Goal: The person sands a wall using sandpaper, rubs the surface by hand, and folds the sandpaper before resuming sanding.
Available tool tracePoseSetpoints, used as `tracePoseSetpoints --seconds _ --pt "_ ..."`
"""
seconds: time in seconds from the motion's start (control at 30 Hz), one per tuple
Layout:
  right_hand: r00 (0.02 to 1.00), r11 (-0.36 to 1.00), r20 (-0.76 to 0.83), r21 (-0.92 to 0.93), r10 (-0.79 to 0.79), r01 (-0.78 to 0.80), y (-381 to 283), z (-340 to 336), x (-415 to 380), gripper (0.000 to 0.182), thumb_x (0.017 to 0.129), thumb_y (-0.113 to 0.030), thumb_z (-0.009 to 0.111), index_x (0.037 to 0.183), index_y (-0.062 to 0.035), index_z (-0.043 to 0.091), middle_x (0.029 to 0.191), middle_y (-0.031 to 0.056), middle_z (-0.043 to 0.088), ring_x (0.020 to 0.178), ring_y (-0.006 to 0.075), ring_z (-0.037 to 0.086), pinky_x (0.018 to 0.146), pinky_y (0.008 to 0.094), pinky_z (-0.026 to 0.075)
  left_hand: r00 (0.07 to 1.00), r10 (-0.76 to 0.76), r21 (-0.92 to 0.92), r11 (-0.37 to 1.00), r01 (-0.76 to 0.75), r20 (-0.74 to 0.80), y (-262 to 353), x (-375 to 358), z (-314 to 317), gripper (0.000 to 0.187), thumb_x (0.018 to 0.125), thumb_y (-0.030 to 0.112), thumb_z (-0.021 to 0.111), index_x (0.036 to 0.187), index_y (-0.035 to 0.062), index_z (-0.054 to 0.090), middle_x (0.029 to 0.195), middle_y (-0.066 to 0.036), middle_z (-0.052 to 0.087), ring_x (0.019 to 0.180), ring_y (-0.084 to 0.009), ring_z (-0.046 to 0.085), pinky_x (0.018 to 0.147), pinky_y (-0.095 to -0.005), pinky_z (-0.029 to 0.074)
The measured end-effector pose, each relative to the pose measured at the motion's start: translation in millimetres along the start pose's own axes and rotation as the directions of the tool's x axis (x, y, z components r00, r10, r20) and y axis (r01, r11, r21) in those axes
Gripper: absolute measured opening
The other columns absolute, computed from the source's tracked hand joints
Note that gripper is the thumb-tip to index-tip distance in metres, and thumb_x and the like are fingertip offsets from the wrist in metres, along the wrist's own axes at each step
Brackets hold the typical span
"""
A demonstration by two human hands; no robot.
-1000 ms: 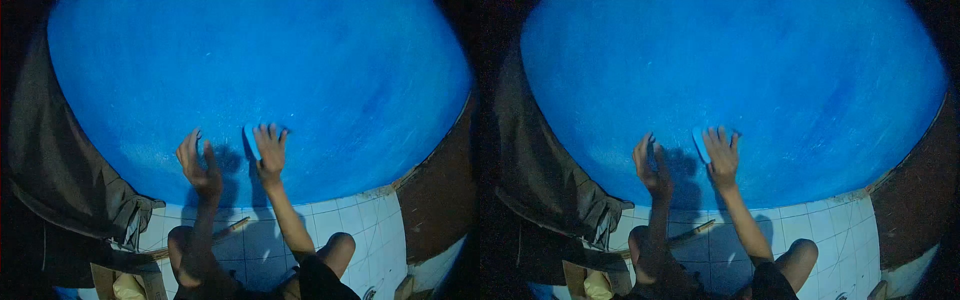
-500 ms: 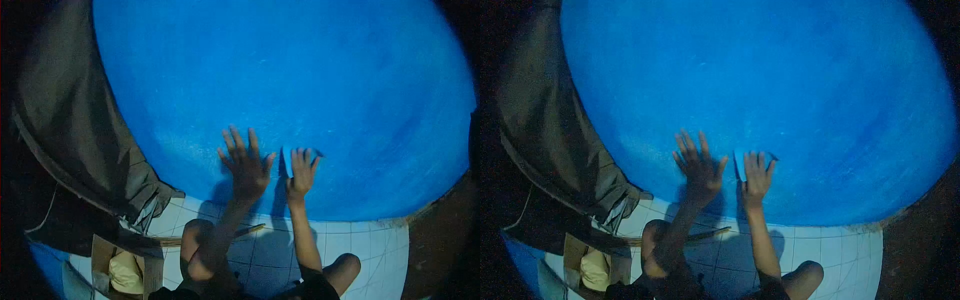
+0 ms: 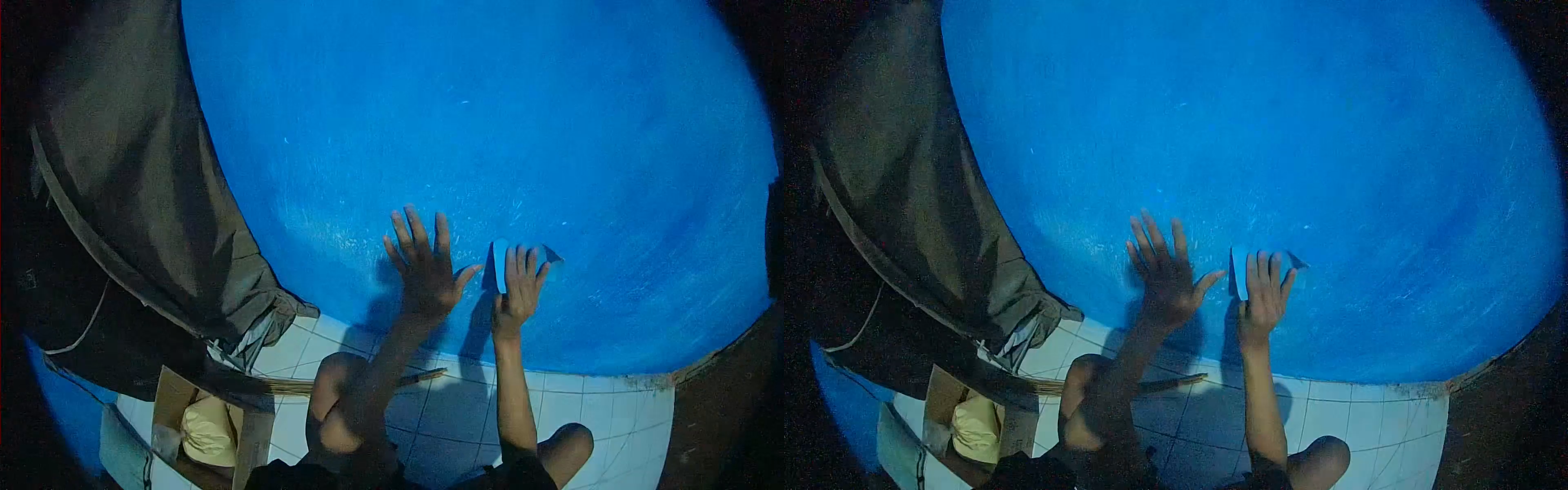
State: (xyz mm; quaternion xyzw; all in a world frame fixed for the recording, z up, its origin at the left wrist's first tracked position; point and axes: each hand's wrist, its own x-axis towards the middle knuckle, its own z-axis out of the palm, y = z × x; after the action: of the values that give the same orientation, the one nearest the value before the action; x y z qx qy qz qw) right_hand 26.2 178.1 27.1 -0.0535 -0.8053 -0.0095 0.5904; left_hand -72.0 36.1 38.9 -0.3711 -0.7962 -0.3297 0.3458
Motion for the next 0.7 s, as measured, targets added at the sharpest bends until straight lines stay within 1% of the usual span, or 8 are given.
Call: tracePoseSetpoints --seconds 0.07,0.1,0.17,0.23,0.37,0.47,0.6,0.7 --pt "1.000 0.999 0.016 -0.035 -0.004 0.005 2 -5 3 0.041 0.100 -0.023 0.047 0.133 -0.0058 0.064 0.138 0.0132 0.062 0.139 0.0342 0.048 0.119 0.0625 0.020 0.999 0.010 -0.003 1.000 -0.010 0.040 0 -1 -3 0.109 0.090 0.067 0.057 0.157 -0.0019 0.006 0.156 -0.042 -0.005 0.145 -0.0618 -0.006 0.106 -0.0796 0.004" --pt "0.999 0.999 0.020 -0.032 -0.039 0.040 5 -6 17 0.052 0.106 -0.040 0.038 0.131 -0.0027 0.064 0.138 0.0169 0.061 0.140 0.0371 0.046 0.118 0.0618 0.021 0.999 0.009 0.003 1.000 -0.009 0.039 0 -2 -4 0.109 0.090 0.067 0.057 0.157 -0.0019 0.006 0.156 -0.042 -0.005 0.145 -0.0618 -0.006 0.106 -0.0796 0.004" --pt "0.989 0.986 -0.022 -0.074 -0.148 0.146 7 -12 69 0.040 0.100 -0.020 0.047 0.132 -0.0026 0.064 0.139 0.0156 0.061 0.141 0.0356 0.045 0.119 0.0614 0.021 1.000 0.031 -0.049 0.998 -0.031 0.001 -3 -3 -3 0.105 0.087 0.061 0.065 0.157 0.0030 0.013 0.159 -0.039 -0.003 0.146 -0.0596 -0.004 0.106 -0.0795 0.005" --pt "0.969 0.963 -0.056 -0.140 -0.239 0.229 10 -18 116 0.049 0.086 -0.004 0.051 0.134 -0.0025 0.062 0.140 0.0144 0.060 0.142 0.0340 0.044 0.121 0.0609 0.020 0.999 0.040 -0.030 0.999 -0.040 0.006 -5 -4 -3 0.102 0.089 0.063 0.060 0.157 0.0029 0.014 0.159 -0.039 -0.003 0.146 -0.0593 -0.004 0.106 -0.0793 0.006" --pt "0.987 0.988 -0.061 -0.025 -0.152 0.150 -8 -27 128 0.057 0.083 0.004 0.049 0.138 -0.0069 0.060 0.146 0.0118 0.055 0.142 0.0315 0.044 0.121 0.0593 0.020 0.999 0.027 0.026 0.999 -0.028 0.030 -2 -3 -4 0.097 0.094 0.071 0.041 0.157 0.0028 0.015 0.159 -0.039 -0.002 0.147 -0.0590 -0.002 0.106 -0.0787 0.007" --pt "0.998 0.997 0.033 -0.037 -0.060 0.061 2 -10 36 0.049 0.088 -0.001 0.054 0.136 -0.0086 0.061 0.143 0.0106 0.058 0.142 0.0294 0.044 0.121 0.0593 0.021 0.999 0.037 0.046 0.998 -0.038 0.020 -3 -4 -2 0.096 0.095 0.074 0.031 0.157 0.0020 0.017 0.158 -0.039 -0.002 0.147 -0.0591 0.000 0.107 -0.0783 0.006" --pt "0.997 0.997 0.038 -0.018 -0.073 0.074 11 -8 19 0.044 0.093 -0.007 0.056 0.136 -0.0103 0.061 0.141 0.0098 0.060 0.142 0.0285 0.045 0.121 0.0599 0.022 0.998 0.046 0.036 0.998 -0.047 0.043 -1 -9 -3 0.095 0.095 0.073 0.031 0.157 0.0015 0.018 0.158 -0.039 -0.003 0.146 -0.0595 -0.002 0.107 -0.0782 0.005" --pt "0.988 0.987 -0.015 -0.052 -0.154 0.153 11 -18 70 0.045 0.091 -0.005 0.056 0.136 -0.0095 0.061 0.142 0.0094 0.059 0.142 0.0296 0.045 0.120 0.0606 0.021 0.991 0.035 0.065 0.997 -0.044 0.129 7 -7 -12 0.097 0.095 0.072 0.036 0.157 0.0012 0.017 0.158 -0.040 -0.005 0.146 -0.0600 -0.006 0.107 -0.0779 0.003"
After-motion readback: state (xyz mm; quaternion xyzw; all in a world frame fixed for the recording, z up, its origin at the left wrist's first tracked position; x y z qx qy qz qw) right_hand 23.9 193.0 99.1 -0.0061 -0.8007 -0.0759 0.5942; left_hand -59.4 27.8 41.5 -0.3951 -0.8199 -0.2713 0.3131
